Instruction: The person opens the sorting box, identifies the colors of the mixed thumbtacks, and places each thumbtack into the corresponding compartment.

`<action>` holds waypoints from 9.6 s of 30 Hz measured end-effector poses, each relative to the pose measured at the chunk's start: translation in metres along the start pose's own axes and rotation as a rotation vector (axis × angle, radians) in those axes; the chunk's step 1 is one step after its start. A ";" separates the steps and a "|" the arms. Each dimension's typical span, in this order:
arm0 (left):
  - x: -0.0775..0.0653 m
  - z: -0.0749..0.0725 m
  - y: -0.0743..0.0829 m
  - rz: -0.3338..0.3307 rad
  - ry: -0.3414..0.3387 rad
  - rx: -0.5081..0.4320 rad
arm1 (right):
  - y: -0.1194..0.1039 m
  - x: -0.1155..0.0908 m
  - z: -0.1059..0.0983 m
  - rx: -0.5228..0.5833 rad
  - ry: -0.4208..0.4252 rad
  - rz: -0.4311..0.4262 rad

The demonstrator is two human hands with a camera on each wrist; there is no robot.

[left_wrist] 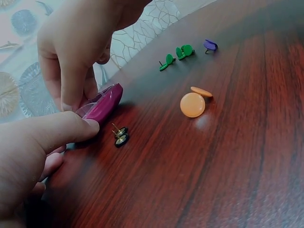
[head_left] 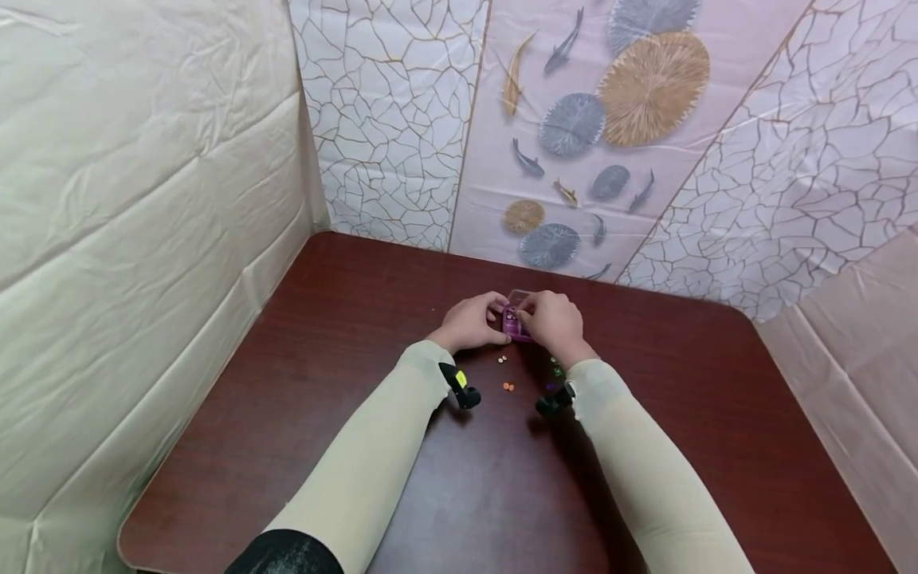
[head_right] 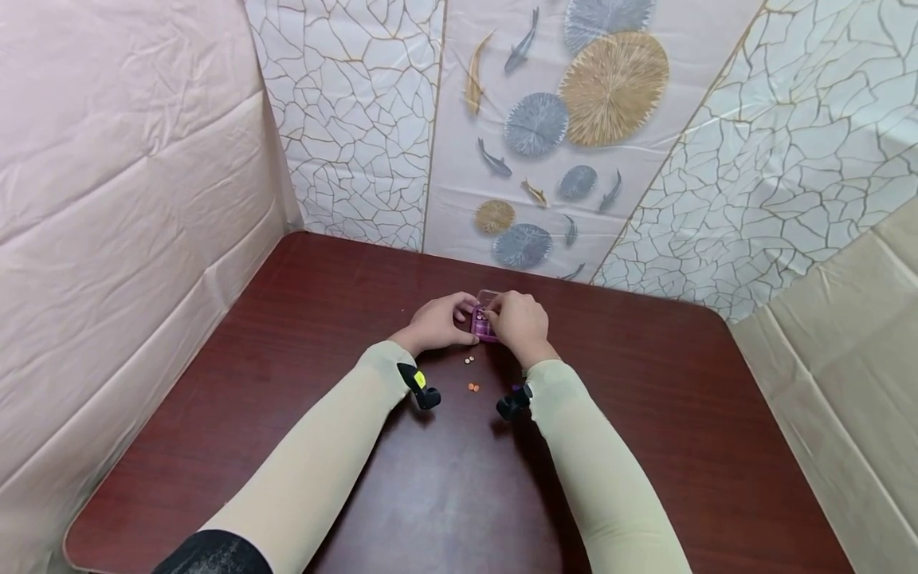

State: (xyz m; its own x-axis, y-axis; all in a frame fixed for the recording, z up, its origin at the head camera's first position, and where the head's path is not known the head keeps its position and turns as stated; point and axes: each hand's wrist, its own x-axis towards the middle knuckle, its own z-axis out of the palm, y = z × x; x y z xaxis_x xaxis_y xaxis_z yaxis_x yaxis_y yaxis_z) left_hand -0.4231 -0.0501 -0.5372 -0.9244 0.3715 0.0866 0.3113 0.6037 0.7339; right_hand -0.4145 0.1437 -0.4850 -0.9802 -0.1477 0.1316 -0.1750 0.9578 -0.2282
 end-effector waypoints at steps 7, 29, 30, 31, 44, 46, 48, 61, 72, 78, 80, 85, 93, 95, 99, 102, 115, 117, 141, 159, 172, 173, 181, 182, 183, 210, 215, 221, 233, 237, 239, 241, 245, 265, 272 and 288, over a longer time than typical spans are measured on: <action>0.001 -0.002 0.001 0.007 -0.001 0.001 | 0.009 -0.004 -0.002 0.088 0.023 -0.039; 0.001 -0.002 0.002 -0.001 -0.005 -0.004 | 0.013 -0.043 -0.005 0.179 -0.101 -0.314; 0.001 -0.002 0.002 0.003 -0.003 -0.006 | 0.012 -0.044 -0.005 0.180 -0.113 -0.336; 0.001 -0.002 0.002 0.005 -0.003 -0.008 | 0.011 -0.045 -0.003 0.177 -0.127 -0.354; 0.000 0.000 0.006 -0.017 -0.009 0.009 | 0.006 -0.053 0.001 0.162 -0.169 -0.388; 0.001 0.000 0.007 -0.017 -0.010 0.011 | 0.006 -0.053 0.001 0.157 -0.167 -0.391; 0.001 -0.001 0.008 -0.014 -0.009 0.015 | 0.006 -0.053 -0.001 0.159 -0.163 -0.386; 0.002 -0.001 0.009 0.022 0.015 0.027 | 0.010 -0.041 -0.009 0.192 -0.092 -0.328; 0.000 0.001 0.003 -0.003 0.018 0.034 | 0.014 -0.015 -0.005 0.289 -0.011 -0.131; 0.000 0.005 0.000 0.001 0.024 0.037 | 0.012 -0.009 0.002 0.269 0.018 -0.077; 0.000 0.005 0.001 0.002 0.024 0.036 | 0.010 -0.008 0.003 0.256 0.022 -0.062; 0.000 0.004 0.001 0.004 0.024 0.027 | 0.005 -0.009 0.002 0.224 0.016 -0.012; 0.000 0.007 -0.002 0.008 0.026 0.029 | -0.002 -0.011 0.003 0.206 -0.011 0.020; -0.001 0.008 -0.002 0.008 0.026 0.030 | -0.003 -0.011 0.003 0.199 -0.015 0.022; -0.002 0.008 -0.002 0.007 0.021 0.036 | -0.005 -0.011 0.005 0.168 -0.015 0.025; -0.002 0.007 -0.001 0.010 0.021 0.036 | -0.007 -0.010 0.004 0.150 -0.010 0.022; 0.000 0.006 -0.003 0.021 0.025 0.037 | -0.012 -0.003 -0.001 0.110 -0.074 0.086; 0.000 0.006 -0.003 0.019 0.022 0.040 | -0.014 -0.002 -0.002 0.122 -0.083 0.112; -0.002 0.004 0.002 0.026 0.015 0.048 | -0.014 -0.003 -0.006 0.247 -0.129 0.210; -0.001 0.007 0.001 0.033 0.018 0.048 | -0.001 -0.027 -0.004 0.320 -0.009 0.048; 0.000 0.005 0.002 0.019 0.040 0.075 | -0.004 -0.059 -0.005 0.285 -0.069 -0.285; 0.000 0.005 0.002 0.019 0.038 0.075 | -0.004 -0.061 -0.005 0.279 -0.080 -0.287; -0.003 0.010 0.002 0.016 0.042 0.080 | 0.000 -0.069 0.003 0.221 -0.143 -0.309; -0.003 0.010 0.002 0.016 0.040 0.076 | 0.000 -0.069 0.004 0.215 -0.145 -0.310; -0.003 0.010 0.002 0.017 0.039 0.073 | 0.000 -0.070 0.005 0.209 -0.146 -0.310; -0.005 0.006 0.003 0.033 0.047 0.041 | -0.003 -0.067 0.003 0.144 -0.099 -0.309; -0.003 0.007 0.002 0.028 0.046 0.043 | 0.003 -0.059 -0.015 0.207 -0.045 -0.226; -0.003 0.006 0.003 0.026 0.041 0.050 | 0.014 -0.045 -0.027 0.253 -0.009 -0.130; -0.003 0.007 0.005 0.024 0.042 0.054 | 0.031 -0.017 -0.026 0.247 0.007 -0.037; -0.003 0.007 0.004 0.025 0.038 0.054 | 0.033 -0.016 -0.021 0.255 -0.010 -0.011; -0.003 0.009 0.003 0.015 0.031 0.056 | 0.032 -0.016 -0.018 0.260 -0.027 -0.014; -0.003 0.009 0.001 0.011 0.030 0.057 | 0.030 -0.016 -0.014 0.259 -0.042 -0.026; -0.003 0.010 -0.001 0.025 0.036 0.048 | 0.024 -0.015 -0.007 0.236 -0.046 -0.035; 0.000 0.012 -0.006 0.033 0.050 0.052 | 0.016 -0.015 0.004 0.233 -0.020 0.068; 0.000 0.011 -0.006 0.035 0.050 0.054 | 0.015 -0.012 0.004 0.261 -0.021 0.095; -0.002 0.011 -0.005 0.031 0.033 0.054 | 0.016 -0.017 0.009 0.243 -0.002 0.098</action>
State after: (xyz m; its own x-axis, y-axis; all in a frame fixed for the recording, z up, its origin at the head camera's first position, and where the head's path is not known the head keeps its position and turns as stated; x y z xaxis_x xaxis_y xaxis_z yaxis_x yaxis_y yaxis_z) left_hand -0.4200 -0.0463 -0.5480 -0.9208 0.3674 0.1313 0.3502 0.6299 0.6933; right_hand -0.4011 0.1596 -0.4996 -0.9938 -0.0580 0.0951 -0.0959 0.8800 -0.4652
